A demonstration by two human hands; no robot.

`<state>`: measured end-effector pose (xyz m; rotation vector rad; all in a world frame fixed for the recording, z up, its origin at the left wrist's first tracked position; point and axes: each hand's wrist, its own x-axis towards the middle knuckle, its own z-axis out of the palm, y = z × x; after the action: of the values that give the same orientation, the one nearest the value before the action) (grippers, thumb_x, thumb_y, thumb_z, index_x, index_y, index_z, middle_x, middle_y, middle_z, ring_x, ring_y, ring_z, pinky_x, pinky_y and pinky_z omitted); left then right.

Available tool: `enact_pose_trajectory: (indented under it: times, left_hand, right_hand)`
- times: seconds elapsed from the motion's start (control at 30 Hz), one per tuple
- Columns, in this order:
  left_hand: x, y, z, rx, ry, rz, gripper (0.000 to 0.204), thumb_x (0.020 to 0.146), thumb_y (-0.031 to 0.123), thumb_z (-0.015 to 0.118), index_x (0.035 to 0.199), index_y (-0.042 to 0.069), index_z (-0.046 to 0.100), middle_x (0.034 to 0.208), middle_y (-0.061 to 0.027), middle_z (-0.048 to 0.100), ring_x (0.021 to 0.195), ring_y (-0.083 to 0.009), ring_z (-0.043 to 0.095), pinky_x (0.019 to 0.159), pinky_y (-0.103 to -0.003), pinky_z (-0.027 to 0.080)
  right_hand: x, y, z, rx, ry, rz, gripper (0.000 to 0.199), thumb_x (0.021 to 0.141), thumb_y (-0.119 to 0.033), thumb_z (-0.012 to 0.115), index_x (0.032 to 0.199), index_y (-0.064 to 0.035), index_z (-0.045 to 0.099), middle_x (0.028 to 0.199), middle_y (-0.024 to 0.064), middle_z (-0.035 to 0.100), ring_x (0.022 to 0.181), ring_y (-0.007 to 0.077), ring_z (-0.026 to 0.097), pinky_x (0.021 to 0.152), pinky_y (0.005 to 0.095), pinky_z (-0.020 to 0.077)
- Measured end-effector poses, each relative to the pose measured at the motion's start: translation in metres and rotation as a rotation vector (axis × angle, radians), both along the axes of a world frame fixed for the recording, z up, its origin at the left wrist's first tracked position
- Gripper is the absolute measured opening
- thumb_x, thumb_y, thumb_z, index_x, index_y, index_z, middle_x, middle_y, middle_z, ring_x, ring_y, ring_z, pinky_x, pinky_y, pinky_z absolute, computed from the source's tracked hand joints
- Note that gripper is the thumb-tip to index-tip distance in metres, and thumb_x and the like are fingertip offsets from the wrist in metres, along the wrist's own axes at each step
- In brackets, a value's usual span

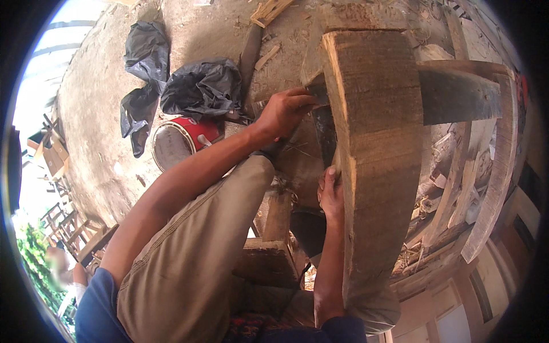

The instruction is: The person assembles a wooden frame by hand, fitting pieces together and using a hammer to secure joints. They repeatedly adjust the frame's position and hammer different sections to ensure stability.

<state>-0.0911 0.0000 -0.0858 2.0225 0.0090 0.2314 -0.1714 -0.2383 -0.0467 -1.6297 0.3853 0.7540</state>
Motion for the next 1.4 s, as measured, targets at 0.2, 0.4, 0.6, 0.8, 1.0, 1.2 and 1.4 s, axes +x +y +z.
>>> enact_pose_trajectory:
  times: [0.2,0.4,0.6,0.8,1.0,1.2,1.4]
  left_hand:
    - [0.009,0.008,0.005,0.219,0.021,-0.095,0.020,0.087,0.016,0.065,0.106,0.012,0.068,0.099,-0.0082,0.068,0.085,-0.0341,0.067,0.070,-0.043,0.056]
    - [0.010,0.001,-0.002,0.270,0.058,-0.035,0.018,0.088,0.020,0.064,0.106,0.014,0.064,0.085,-0.0091,0.070,0.075,-0.0336,0.068,0.062,-0.044,0.055]
    - [0.015,-0.001,-0.003,0.402,-0.043,-0.102,0.020,0.089,0.021,0.061,0.107,0.013,0.063,0.078,-0.0089,0.069,0.067,-0.0312,0.068,0.056,-0.044,0.054]
    - [0.023,0.001,-0.002,0.499,-0.035,-0.168,0.022,0.088,0.018,0.059,0.109,0.013,0.062,0.074,-0.0089,0.068,0.064,-0.0291,0.068,0.053,-0.042,0.053]
    - [0.027,0.003,-0.009,0.494,-0.093,-0.161,0.025,0.088,0.018,0.059,0.113,0.013,0.060,0.073,-0.0080,0.068,0.064,-0.0298,0.068,0.052,-0.043,0.052]
    - [0.027,0.000,-0.015,0.491,-0.114,-0.181,0.027,0.088,0.019,0.059,0.115,0.014,0.059,0.074,-0.0094,0.068,0.067,-0.0303,0.068,0.055,-0.042,0.053]
    - [0.030,-0.008,-0.014,0.413,-0.062,-0.149,0.031,0.086,0.020,0.062,0.116,0.013,0.060,0.073,-0.0116,0.066,0.069,-0.0335,0.067,0.058,-0.044,0.053]
  right_hand:
    - [-0.001,-0.001,-0.005,-0.003,-0.009,0.012,0.047,0.103,-0.051,0.046,0.090,-0.0059,0.049,0.063,-0.0012,0.043,0.044,0.0055,0.038,0.039,0.0242,0.0324]
    - [0.001,0.004,-0.002,0.012,-0.001,0.011,0.047,0.103,-0.051,0.047,0.090,-0.0058,0.049,0.062,-0.0011,0.043,0.043,0.0059,0.039,0.039,0.0246,0.0322]
    - [-0.001,0.006,-0.003,0.015,-0.028,0.007,0.048,0.102,-0.052,0.047,0.089,-0.0055,0.049,0.063,-0.0006,0.044,0.044,0.0061,0.039,0.039,0.0247,0.0328]
    - [-0.004,0.006,-0.006,0.011,0.019,0.004,0.045,0.103,-0.049,0.047,0.090,-0.0056,0.049,0.063,-0.0002,0.045,0.044,0.0065,0.040,0.039,0.0248,0.0332]
    - [-0.006,0.007,-0.008,0.040,0.008,0.008,0.043,0.104,-0.046,0.046,0.089,-0.0056,0.049,0.063,0.0004,0.045,0.044,0.0065,0.040,0.039,0.0247,0.0337]
    - [-0.004,0.009,-0.004,-0.004,-0.006,0.029,0.045,0.104,-0.048,0.045,0.088,-0.0056,0.049,0.063,0.0003,0.046,0.043,0.0067,0.041,0.038,0.0251,0.0336]
    - [0.006,0.019,0.008,-0.152,-0.188,0.020,0.048,0.106,-0.048,0.041,0.082,-0.0067,0.048,0.058,-0.0010,0.042,0.042,0.0065,0.039,0.038,0.0251,0.0323]
